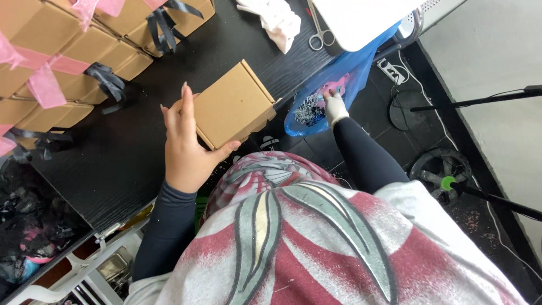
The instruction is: Packing gift boxes with filler and items then tying them with ribbon.
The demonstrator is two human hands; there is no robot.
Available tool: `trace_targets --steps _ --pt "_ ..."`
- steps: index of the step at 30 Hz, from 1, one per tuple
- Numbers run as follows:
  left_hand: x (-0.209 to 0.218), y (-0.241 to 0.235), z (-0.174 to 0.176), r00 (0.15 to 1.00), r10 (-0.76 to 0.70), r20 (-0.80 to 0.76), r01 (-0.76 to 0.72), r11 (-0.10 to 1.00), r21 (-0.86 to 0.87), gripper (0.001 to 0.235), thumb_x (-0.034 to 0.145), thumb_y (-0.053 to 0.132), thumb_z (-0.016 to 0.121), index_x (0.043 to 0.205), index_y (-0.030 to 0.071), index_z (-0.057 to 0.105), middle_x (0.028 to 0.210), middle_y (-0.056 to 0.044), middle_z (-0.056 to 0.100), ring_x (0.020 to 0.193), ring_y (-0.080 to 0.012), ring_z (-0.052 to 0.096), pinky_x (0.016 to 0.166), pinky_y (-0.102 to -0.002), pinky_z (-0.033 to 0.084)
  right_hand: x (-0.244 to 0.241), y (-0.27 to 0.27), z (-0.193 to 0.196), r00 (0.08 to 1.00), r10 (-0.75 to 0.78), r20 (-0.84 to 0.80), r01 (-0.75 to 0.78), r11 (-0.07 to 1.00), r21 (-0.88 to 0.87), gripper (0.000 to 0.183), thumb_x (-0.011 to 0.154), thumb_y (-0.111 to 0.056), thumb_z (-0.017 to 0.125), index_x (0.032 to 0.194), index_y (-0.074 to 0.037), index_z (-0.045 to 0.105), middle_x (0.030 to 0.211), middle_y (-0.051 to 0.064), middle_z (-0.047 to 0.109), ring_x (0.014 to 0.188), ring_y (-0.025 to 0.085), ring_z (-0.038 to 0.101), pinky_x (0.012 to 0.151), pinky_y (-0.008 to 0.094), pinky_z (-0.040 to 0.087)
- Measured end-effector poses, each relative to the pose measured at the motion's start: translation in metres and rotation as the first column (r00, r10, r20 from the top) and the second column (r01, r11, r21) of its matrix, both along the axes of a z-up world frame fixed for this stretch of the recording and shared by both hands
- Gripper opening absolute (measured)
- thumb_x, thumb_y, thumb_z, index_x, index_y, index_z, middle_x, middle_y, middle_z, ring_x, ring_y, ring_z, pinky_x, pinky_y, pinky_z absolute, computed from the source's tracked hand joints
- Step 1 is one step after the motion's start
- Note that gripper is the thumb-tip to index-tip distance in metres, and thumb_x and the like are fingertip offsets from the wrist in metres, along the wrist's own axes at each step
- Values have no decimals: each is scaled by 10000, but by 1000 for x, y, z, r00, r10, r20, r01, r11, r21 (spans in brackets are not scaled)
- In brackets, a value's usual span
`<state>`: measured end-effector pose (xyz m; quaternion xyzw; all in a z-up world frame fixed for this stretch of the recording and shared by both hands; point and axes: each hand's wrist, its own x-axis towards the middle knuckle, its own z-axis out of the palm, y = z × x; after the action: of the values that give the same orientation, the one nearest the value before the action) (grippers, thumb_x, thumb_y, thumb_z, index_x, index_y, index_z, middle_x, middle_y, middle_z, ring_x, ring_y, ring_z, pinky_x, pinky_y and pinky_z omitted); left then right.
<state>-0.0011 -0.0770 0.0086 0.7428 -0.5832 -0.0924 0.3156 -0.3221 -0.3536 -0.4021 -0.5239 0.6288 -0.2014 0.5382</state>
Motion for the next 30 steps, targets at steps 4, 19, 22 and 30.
trace_targets --steps 4,19,22,30 --pt "0 -3 0 1000 18 5 -18 1000 6 1238 800 540 894 1648 20 155 1483 -204 472 1360 -396 496 1247 -687 222 2 -30 -37 988 -148 54 130 961 244 598 1004 -390 579 1462 -18 479 1378 160 603 1256 260 566 1042 361 427" --pt "0 -18 9 998 55 23 -55 998 11 1213 776 519 872 1608 -46 193 1463 -226 542 1376 -420 496 1223 -675 284 8 -64 -47 977 -211 13 203 954 221 327 919 -163 581 1186 8 663 982 103 692 877 197 639 799 332 499" --pt "0 -19 8 997 65 29 -65 998 14 1210 779 514 870 1606 -50 189 1463 -225 543 1379 -423 497 1220 -676 291 21 -62 -26 981 -193 -2 191 970 152 302 908 -124 604 1165 15 680 966 100 700 862 189 647 786 323 511" --pt "-3 -18 7 996 80 26 -81 997 7 1206 817 514 867 1622 -47 165 1480 -220 527 1397 -421 494 1236 -660 312 7 -38 -25 986 -150 -66 149 989 -20 244 879 -19 664 1109 34 725 925 91 720 821 166 670 752 297 543"
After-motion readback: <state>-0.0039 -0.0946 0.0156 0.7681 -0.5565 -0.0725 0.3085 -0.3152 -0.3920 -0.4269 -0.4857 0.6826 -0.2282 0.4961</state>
